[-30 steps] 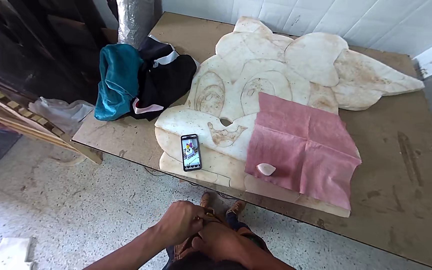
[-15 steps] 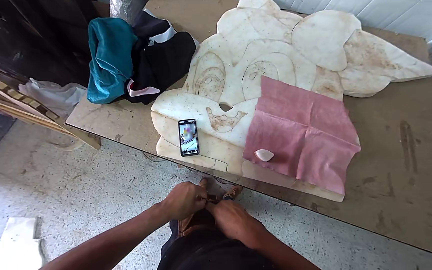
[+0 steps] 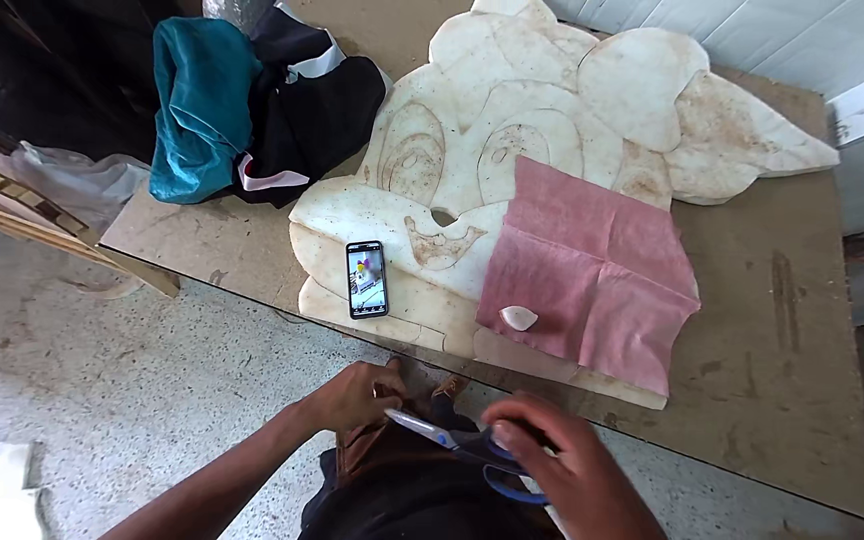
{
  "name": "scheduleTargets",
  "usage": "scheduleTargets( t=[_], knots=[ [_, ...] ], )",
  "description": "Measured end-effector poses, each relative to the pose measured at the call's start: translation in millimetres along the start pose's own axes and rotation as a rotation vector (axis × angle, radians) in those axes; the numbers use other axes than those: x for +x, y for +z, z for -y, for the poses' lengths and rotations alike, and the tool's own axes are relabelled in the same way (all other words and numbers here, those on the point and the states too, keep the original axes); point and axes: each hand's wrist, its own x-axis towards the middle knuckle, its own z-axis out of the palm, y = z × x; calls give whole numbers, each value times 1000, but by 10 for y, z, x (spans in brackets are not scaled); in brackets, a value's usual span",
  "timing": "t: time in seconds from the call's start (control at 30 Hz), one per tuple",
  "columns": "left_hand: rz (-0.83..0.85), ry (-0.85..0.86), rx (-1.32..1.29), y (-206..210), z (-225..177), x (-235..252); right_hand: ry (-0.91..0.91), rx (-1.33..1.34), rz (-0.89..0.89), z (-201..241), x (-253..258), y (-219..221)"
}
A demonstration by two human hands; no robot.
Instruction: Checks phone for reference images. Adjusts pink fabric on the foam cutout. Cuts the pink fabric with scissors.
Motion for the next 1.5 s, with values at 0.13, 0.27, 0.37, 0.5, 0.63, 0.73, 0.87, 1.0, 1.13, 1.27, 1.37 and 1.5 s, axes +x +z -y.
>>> scheduleTargets(
  t=[0.13,0.27,0.37,0.5,0.63,0.73,0.87,1.0,1.13,1.27,1.37,1.5],
  knots=[
    [72,304,-346,142,-326,179,28,480,-333,-236,-229,-262],
    [-64,548,-874,596,-1151,655,100,503,-470,-519,-371,32],
    [-280,390,-1099,836,-1547,1020,67,315,-518,-619,-484,197],
    [-359,257,-1083,1007,-1794,1336,7,627,-437,-903,-651,94],
    [-346,409,-863,1358,-1961,1572,55,657,-288,-1208,-775,-121],
    [-354,474,-778,1684,-2001,1773,104,615,-186,-1498,-855,-341],
    [-298,405,-529,1850,-2004,2035,110,550,-47,-1874,-890,-638],
    [-294,175,-190,1654,-1773,2148,218,651,46,-2240,-849,-756],
    [-738,-176,-141,1303,-1302,2026,395,751,122,-2540,-814,-718],
    [-858,-482,-178,977,-837,1938,440,734,344,-2612,-686,-705],
    [-765,-528,-332,868,-819,2017,415,775,449,-2626,-526,-640],
    [-678,-507,-423,850,-797,2195,489,782,500,-2624,-342,-570]
  ],
)
